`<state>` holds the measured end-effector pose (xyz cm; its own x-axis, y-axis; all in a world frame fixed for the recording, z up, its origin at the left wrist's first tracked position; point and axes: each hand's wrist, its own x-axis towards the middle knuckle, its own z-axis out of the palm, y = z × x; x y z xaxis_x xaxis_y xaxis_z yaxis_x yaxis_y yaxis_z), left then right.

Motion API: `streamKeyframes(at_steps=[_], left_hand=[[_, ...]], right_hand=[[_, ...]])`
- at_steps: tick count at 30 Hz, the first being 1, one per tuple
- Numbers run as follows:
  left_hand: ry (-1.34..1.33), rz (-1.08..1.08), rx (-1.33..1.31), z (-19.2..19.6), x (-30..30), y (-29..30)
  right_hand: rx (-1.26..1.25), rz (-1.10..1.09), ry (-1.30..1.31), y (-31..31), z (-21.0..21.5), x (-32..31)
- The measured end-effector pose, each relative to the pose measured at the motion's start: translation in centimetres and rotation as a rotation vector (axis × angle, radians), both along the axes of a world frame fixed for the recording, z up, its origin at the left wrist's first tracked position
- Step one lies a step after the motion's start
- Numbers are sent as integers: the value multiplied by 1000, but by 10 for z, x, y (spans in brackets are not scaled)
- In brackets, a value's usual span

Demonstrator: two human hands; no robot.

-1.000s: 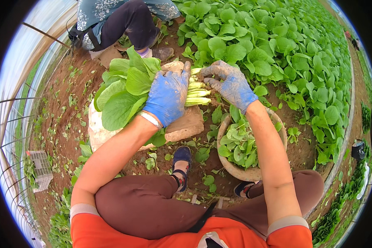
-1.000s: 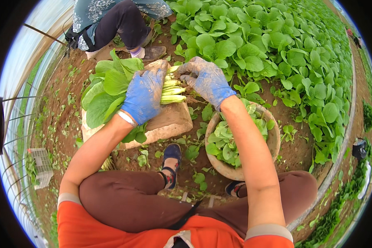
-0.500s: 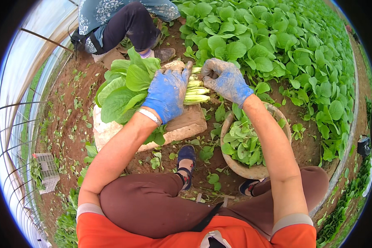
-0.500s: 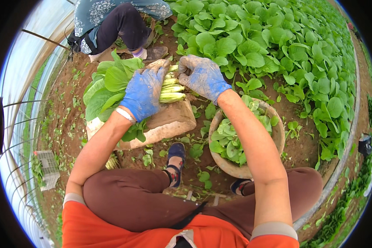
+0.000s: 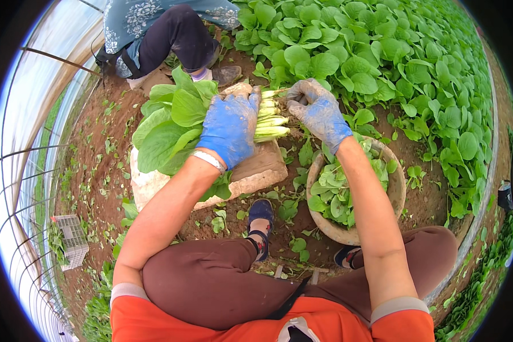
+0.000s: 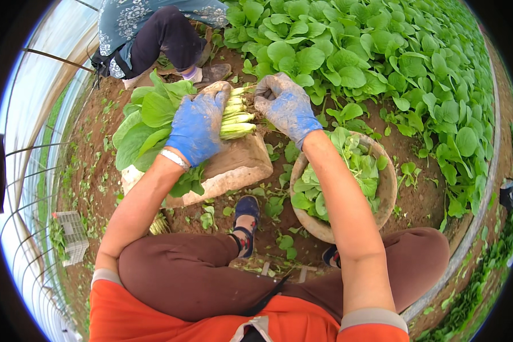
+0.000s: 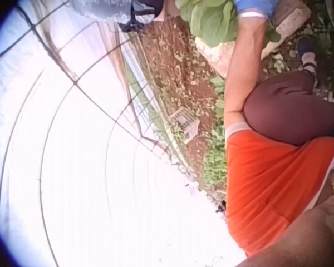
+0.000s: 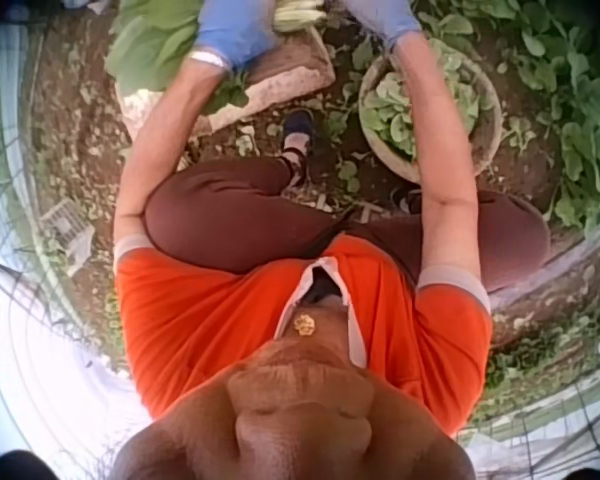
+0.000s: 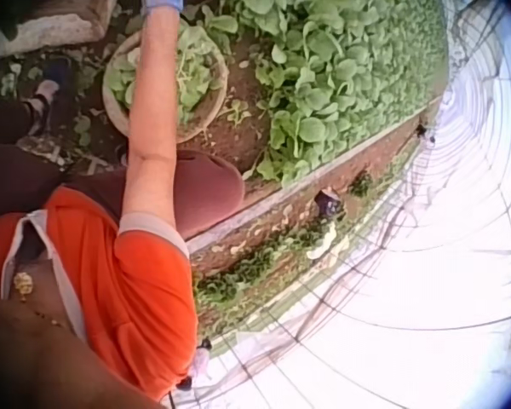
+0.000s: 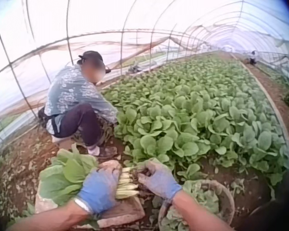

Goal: The person harvests leafy green vegetables by hand, gathers them into bunches, and ties them with rubber bands. The person places the tied bunches on the ground and continues harvesting more vegetables.

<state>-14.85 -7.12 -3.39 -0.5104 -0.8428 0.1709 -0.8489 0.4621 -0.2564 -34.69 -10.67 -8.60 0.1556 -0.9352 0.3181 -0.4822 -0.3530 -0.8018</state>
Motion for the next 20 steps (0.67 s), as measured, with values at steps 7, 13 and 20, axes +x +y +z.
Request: streamKeyframes(at_steps=[7, 13, 20], left_hand=[[64, 4, 55, 3, 1, -1], [85, 15, 87, 6, 5, -7], [122, -9, 352, 8, 13, -27]], right_hand=[[135, 279, -395, -20, -15, -1], [203, 284, -436, -23, -28, 10], [315, 365, -448, -31, -23, 7]])
